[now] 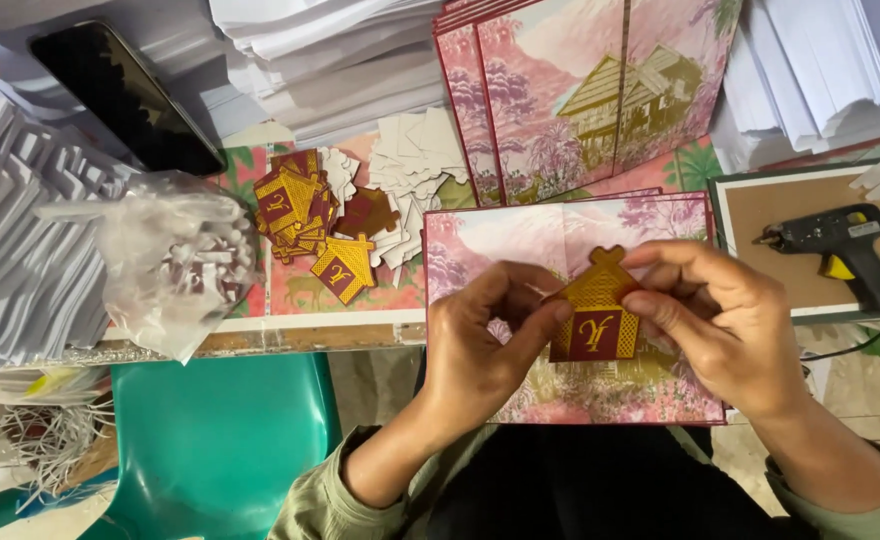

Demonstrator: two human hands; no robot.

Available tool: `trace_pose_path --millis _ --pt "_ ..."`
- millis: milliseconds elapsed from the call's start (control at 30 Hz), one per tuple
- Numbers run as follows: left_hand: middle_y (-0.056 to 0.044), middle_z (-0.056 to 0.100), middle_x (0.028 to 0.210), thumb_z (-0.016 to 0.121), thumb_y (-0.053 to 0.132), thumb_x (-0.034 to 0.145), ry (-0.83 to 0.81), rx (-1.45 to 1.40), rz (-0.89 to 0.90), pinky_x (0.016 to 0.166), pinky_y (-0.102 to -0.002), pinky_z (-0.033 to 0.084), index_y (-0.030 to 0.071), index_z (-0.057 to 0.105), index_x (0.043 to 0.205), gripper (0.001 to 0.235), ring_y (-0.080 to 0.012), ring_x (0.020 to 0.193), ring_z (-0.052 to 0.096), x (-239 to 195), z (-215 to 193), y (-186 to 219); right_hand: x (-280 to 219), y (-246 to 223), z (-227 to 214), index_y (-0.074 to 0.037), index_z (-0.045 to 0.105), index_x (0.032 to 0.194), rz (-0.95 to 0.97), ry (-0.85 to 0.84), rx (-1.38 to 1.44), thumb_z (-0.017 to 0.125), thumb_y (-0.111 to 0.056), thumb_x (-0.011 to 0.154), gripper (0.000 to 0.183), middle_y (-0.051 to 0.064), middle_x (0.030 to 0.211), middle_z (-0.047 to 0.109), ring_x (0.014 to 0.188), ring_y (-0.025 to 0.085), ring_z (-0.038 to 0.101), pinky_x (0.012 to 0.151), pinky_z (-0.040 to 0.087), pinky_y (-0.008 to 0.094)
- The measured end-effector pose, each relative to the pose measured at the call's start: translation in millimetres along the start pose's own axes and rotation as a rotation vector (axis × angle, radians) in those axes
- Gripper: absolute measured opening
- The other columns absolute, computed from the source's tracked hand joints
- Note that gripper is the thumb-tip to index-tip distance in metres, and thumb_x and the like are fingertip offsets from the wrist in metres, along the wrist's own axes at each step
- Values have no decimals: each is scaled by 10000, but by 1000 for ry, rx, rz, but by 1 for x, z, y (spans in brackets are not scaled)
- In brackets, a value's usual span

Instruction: Using a hot glue gun to attach decorative house-shaped cutouts to the front of printed cards.

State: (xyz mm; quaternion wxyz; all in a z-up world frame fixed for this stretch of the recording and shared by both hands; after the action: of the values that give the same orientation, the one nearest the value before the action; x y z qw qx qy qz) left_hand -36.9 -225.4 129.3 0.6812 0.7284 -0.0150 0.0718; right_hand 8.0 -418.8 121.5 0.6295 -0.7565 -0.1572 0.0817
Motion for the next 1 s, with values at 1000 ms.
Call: trace_pose_path --millis 1000 --pt "-54 525 652 661 149 833 57 822 370 462 -321 457 88 545 807 134 -239 566 563 -8 5 -41 13 35 2 -68 684 990 -342 -63 -695 651 -7 787 215 88 766 610 611 206 575 501 485 300"
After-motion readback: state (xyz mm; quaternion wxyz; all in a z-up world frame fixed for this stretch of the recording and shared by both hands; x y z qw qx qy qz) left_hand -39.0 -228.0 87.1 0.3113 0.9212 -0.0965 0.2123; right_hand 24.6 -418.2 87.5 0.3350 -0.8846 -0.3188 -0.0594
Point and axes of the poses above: each hand's wrist, its own x-axis towards the middle knuckle, its own z-axis out of the palm, y = z × x, the point moved 1 cm from there along x, towards the middle knuckle
